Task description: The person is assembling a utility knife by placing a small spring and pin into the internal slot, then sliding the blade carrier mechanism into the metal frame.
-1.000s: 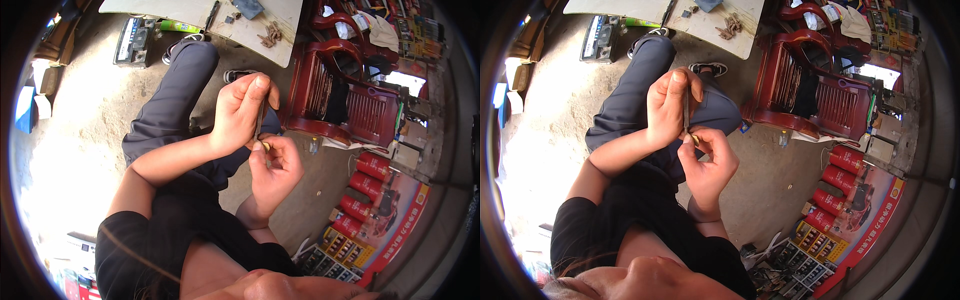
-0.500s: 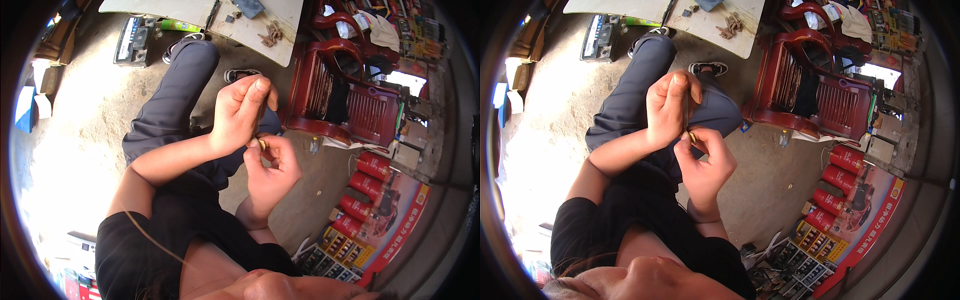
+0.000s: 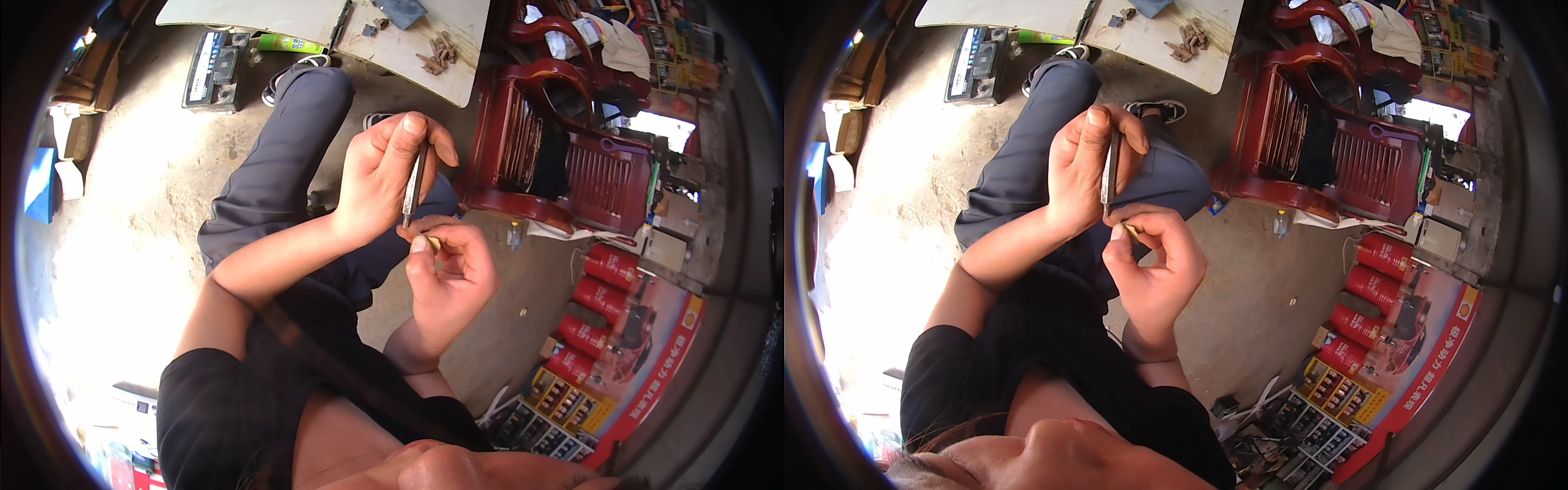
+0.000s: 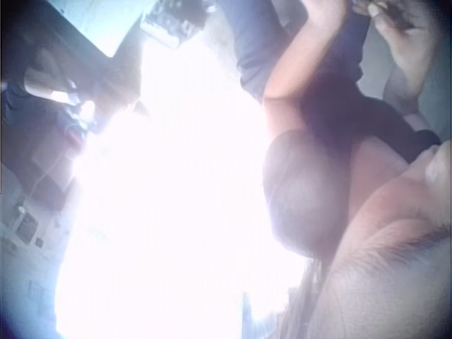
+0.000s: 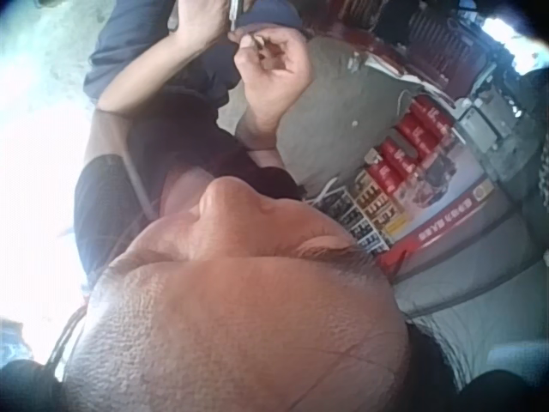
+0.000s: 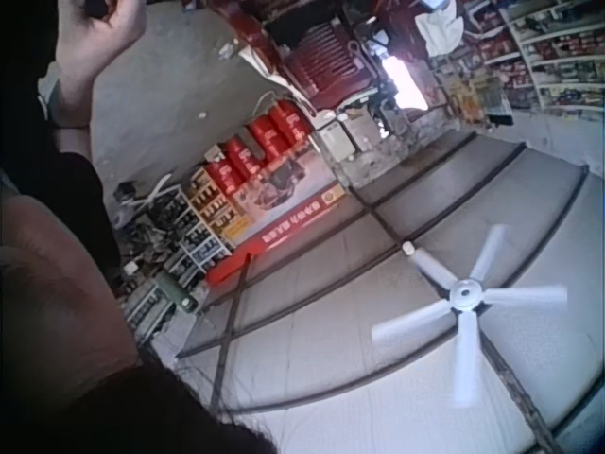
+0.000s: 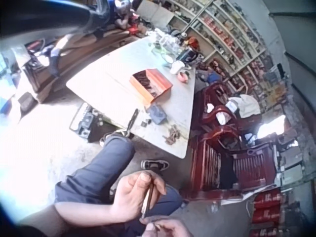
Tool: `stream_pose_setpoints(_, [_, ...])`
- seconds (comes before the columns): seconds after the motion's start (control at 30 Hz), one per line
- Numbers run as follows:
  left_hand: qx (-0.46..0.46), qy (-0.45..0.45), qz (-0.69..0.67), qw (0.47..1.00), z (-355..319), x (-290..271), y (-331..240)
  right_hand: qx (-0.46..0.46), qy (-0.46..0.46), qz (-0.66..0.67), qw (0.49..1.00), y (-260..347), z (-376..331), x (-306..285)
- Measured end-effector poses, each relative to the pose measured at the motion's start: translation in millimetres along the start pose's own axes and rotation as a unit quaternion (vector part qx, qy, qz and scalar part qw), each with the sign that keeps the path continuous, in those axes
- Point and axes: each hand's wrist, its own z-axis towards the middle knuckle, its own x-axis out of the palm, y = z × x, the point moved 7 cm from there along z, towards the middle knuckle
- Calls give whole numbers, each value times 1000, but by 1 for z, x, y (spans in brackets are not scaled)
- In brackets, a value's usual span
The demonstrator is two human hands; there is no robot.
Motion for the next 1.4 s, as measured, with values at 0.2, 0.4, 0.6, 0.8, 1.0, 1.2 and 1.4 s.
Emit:
stream_pose_setpoints(0.2, [29, 22, -3, 999, -2, 2, -2, -19, 2, -23, 1000, 1, 2, 1])
stream_pose_setpoints(0.4, [52, 11, 17, 998, -3, 0, -5, -14, 6, -27, 1000, 0, 1, 2])
stream_pose_setpoints(0.6, [67, 14, 19, 997, -3, -1, -7, -10, 5, -42, 999, 3, 3, 3])
stream_pose_setpoints(0.8, [112, -1, 38, 993, -9, 0, -16, -12, -5, -66, 998, 0, 2, 2])
stream_pose_setpoints(1.0, [99, -9, 67, 993, -9, 1, -16, -25, -17, -104, 994, 1, -1, 2])
stream_pose_setpoints(1.2, [112, 6, 91, 990, -9, 1, -15, -12, -39, -69, 997, -4, -2, -2])
stream_pose_setpoints(1.4, [50, -10, 75, 996, -7, 1, -8, -13, -15, -92, 996, 0, -2, -2])
